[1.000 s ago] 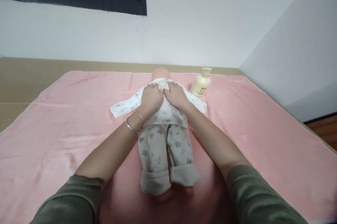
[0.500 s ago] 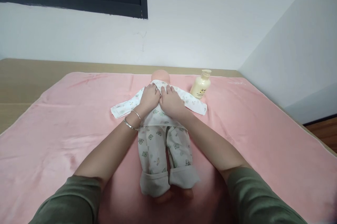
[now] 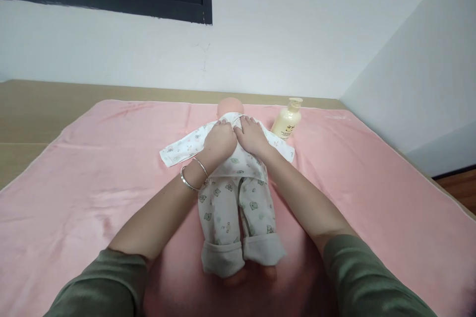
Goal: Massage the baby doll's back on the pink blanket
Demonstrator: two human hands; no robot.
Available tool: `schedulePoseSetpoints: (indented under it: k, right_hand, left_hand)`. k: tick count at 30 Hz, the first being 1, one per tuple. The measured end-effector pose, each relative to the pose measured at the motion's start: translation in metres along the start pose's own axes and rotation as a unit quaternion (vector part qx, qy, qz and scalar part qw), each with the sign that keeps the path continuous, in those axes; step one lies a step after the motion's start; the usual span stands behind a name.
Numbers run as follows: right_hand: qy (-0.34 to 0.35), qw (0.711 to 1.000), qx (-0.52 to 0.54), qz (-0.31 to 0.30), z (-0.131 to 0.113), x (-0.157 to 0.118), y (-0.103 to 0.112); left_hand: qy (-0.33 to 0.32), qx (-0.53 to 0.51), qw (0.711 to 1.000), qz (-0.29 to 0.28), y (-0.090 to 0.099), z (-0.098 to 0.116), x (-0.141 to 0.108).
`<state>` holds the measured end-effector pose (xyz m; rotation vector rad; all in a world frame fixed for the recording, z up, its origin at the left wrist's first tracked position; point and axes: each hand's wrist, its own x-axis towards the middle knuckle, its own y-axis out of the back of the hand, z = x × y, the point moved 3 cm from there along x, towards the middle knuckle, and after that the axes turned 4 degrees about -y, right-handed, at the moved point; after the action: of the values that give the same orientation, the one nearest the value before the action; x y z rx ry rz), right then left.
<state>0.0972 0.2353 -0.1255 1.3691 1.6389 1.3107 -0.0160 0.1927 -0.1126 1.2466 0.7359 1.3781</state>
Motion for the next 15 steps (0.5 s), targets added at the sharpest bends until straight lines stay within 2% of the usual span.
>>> schedulePoseSetpoints:
  k: [5,8,11,15]
  right_hand:
    - [0.005,0.999,-0.032,-0.019,-0.027,-0.025,0.003]
    - [0.036,0.999,-0.017,-0.024,-0.033,-0.029,0.006]
    - [0.057,0.997,0.034,-0.034,-0.021,-0.017,0.006]
    - [0.028,0.995,0.090,-0.014,0.007,0.006,0.000]
  left_hand:
    - [0.028,-0.074,0.997,0.003,-0.004,-0.028,0.014]
    - [0.040,-0.069,0.997,-0.006,-0.007,-0.034,0.015]
    - [0.024,-0.012,1.000,-0.002,-0.006,-0.027,0.012]
    - [0.026,0.055,0.998,-0.008,-0.006,-0.011,0.002]
